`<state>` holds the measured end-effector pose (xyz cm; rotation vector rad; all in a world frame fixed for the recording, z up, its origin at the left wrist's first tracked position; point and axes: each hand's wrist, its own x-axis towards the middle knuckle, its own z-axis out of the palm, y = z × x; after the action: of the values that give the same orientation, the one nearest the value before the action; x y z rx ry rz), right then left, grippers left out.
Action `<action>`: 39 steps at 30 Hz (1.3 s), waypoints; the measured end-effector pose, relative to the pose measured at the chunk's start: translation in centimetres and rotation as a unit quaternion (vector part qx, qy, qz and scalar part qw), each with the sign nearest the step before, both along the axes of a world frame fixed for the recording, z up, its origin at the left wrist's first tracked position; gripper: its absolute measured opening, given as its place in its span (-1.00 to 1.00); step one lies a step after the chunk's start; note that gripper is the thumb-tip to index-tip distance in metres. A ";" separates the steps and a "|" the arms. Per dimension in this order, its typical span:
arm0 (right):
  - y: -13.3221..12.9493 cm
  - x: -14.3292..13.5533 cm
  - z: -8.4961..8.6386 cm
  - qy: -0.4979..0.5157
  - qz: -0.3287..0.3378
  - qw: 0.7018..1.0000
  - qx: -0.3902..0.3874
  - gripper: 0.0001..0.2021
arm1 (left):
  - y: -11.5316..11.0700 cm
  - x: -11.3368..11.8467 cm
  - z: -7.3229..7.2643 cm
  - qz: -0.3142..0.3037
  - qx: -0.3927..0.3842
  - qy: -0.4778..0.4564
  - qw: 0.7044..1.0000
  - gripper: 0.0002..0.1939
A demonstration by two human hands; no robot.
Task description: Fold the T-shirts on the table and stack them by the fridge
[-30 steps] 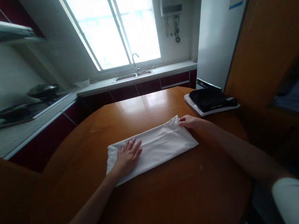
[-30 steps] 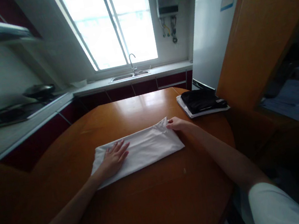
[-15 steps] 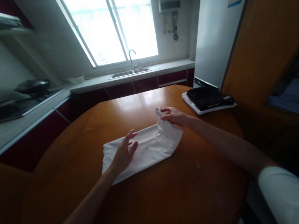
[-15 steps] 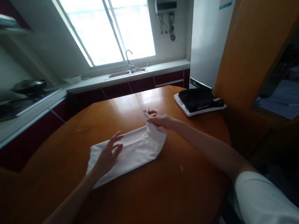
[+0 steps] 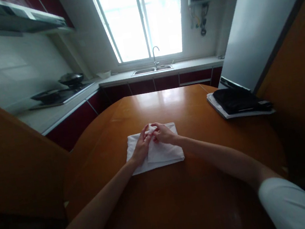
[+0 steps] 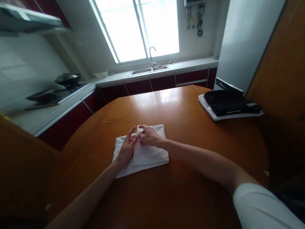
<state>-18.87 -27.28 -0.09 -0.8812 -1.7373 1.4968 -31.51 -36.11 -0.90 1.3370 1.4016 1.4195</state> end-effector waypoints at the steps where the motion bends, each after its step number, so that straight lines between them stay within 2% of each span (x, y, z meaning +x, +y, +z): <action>1: 0.4 0.6 0.2 0.012 -0.007 1.000 0.003 -0.66 | 0.1 0.0 -0.1 0.001 -0.001 0.020 1.000 -0.32; 4: 2.1 3.6 0.7 0.023 -0.065 0.997 0.047 -0.76 | 0.2 0.1 -0.3 -0.008 -0.005 0.082 0.997 -0.42; 6: 3.1 5.9 0.4 0.010 -0.119 0.989 0.087 -0.80 | 0.1 0.0 -0.2 -0.006 0.011 0.121 0.993 -0.46; 9: 3.6 8.5 -1.3 -0.016 -0.184 0.968 0.167 -0.80 | 0.0 -0.1 0.2 0.003 0.046 0.155 0.987 -0.46; 12: 3.3 9.3 -2.9 -0.021 -0.198 0.947 0.253 -0.74 | -0.5 -0.6 1.5 0.003 0.075 0.165 0.983 -0.43; 15: 2.6 8.6 -3.6 -0.010 -0.163 0.940 0.301 -0.67 | -1.8 -1.9 3.5 0.014 0.085 0.167 0.982 -0.41; 19: 1.1 7.3 -3.5 -0.063 -0.050 0.930 0.359 -0.57 | -3.1 -4.9 5.3 0.034 0.054 0.223 0.973 -0.39; 23: -0.5 7.0 -3.5 -0.163 0.043 0.903 0.395 -0.50 | -2.9 -7.4 4.9 0.019 -0.014 0.350 0.936 -0.41; 26: -1.0 7.1 -3.6 -0.217 0.081 0.884 0.407 -0.48 | -2.5 -8.0 4.0 0.003 -0.047 0.393 0.918 -0.44; 29: -0.9 7.3 -3.8 -0.240 0.095 0.876 0.408 -0.47 | -2.7 -8.2 3.9 0.006 -0.068 0.394 0.916 -0.43; 35: -0.6 7.2 -4.1 -0.251 0.102 0.871 0.410 -0.44 | -3.6 -9.6 4.7 0.002 -0.079 0.360 0.930 -0.39; 39: -0.5 7.2 -4.3 -0.244 0.100 0.872 0.411 -0.45 | -3.9 -10.5 4.7 -0.011 -0.119 0.374 0.920 -0.38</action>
<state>-11.68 -27.82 -4.37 -0.6389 -2.5919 0.4943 -42.00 -39.98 3.80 1.8101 1.9463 0.6842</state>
